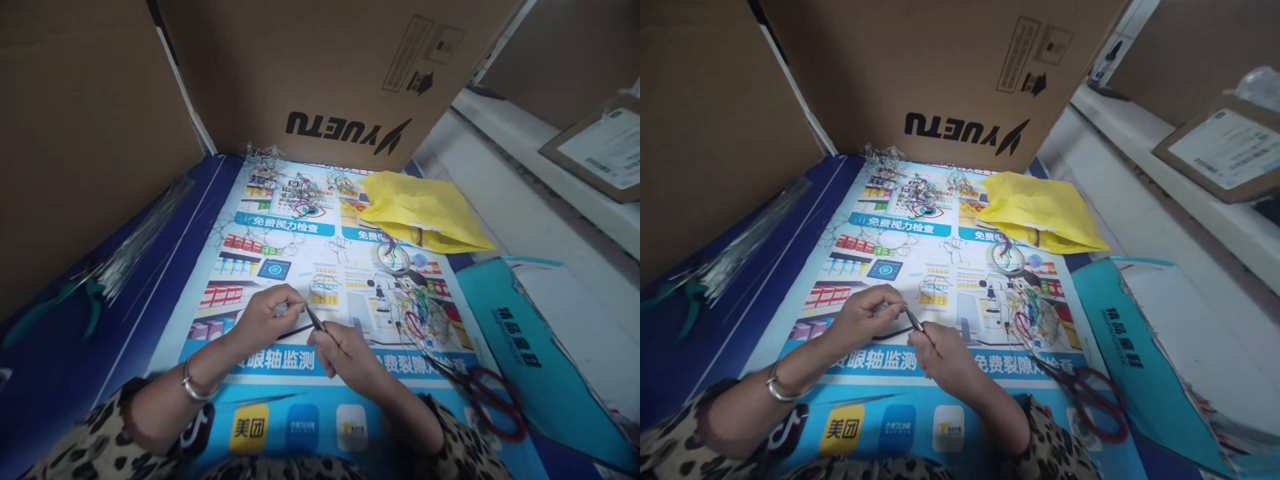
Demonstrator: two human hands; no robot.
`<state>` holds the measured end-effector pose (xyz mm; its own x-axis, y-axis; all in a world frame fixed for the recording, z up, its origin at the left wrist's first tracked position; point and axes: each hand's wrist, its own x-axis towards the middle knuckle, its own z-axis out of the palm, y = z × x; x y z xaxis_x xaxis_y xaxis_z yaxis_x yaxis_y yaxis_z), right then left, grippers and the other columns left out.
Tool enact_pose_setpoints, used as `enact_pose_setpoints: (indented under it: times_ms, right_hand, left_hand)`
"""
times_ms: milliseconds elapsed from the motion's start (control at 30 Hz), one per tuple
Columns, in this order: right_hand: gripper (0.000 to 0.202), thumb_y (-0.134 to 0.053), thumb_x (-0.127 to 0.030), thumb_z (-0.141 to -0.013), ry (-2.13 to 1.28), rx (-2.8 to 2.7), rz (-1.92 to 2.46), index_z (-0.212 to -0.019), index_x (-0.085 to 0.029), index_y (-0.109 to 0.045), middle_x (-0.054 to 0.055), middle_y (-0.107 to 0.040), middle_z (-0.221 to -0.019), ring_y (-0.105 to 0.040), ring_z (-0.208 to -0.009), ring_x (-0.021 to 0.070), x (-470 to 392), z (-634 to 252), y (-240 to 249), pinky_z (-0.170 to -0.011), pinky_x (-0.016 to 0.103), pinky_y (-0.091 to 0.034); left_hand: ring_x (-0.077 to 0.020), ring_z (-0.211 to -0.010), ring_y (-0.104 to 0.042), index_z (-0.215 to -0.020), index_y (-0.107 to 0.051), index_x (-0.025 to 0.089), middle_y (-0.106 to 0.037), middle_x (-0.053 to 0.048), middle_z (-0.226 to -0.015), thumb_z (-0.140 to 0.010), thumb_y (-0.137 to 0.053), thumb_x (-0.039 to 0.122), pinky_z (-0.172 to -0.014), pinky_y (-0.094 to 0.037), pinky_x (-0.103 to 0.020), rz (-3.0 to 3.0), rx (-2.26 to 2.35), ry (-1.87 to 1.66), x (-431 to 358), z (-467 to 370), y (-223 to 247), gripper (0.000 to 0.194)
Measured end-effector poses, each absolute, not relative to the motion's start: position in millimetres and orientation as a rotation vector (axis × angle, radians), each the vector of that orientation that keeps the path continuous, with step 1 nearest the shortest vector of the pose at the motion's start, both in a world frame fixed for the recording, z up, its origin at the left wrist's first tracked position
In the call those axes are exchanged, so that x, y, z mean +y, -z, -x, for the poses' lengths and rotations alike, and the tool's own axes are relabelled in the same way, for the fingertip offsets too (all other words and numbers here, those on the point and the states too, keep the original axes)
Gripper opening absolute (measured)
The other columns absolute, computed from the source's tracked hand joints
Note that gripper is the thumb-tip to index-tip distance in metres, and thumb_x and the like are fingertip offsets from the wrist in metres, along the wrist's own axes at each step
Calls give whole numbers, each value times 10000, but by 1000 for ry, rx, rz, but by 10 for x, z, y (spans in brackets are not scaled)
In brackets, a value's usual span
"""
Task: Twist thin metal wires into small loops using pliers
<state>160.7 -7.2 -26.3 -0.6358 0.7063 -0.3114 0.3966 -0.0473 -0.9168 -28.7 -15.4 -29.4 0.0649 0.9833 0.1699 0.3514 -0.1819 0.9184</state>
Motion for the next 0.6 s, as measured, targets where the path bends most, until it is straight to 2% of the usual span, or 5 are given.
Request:
enact_pose_setpoints:
  times_ms: [433,600]
  right_hand:
    - [326,-386,-422,-896,-1740,-2059,1145,-758,-173,-547,-42,-472,-491,-447,-445,87,-34,-1620,207,-479,212,-370]
    - [345,-360,-447,-898,-1796,-1987,1092,-817,-167,-545,-50,-466,-494,-430,-433,78,-27,-1635,223,-476,209,-368]
  left_hand:
    - [-89,-532,-482,-695,-588,154,-552,17,-577,-774,-563,271,-509,-394,-197,-1308,1229,-1010,-117,328,303,144]
    - [-111,-607,-546,-754,-634,159,-604,-3,-629,-799,-556,257,-599,-440,-226,-1313,1170,-1047,-101,338,276,133]
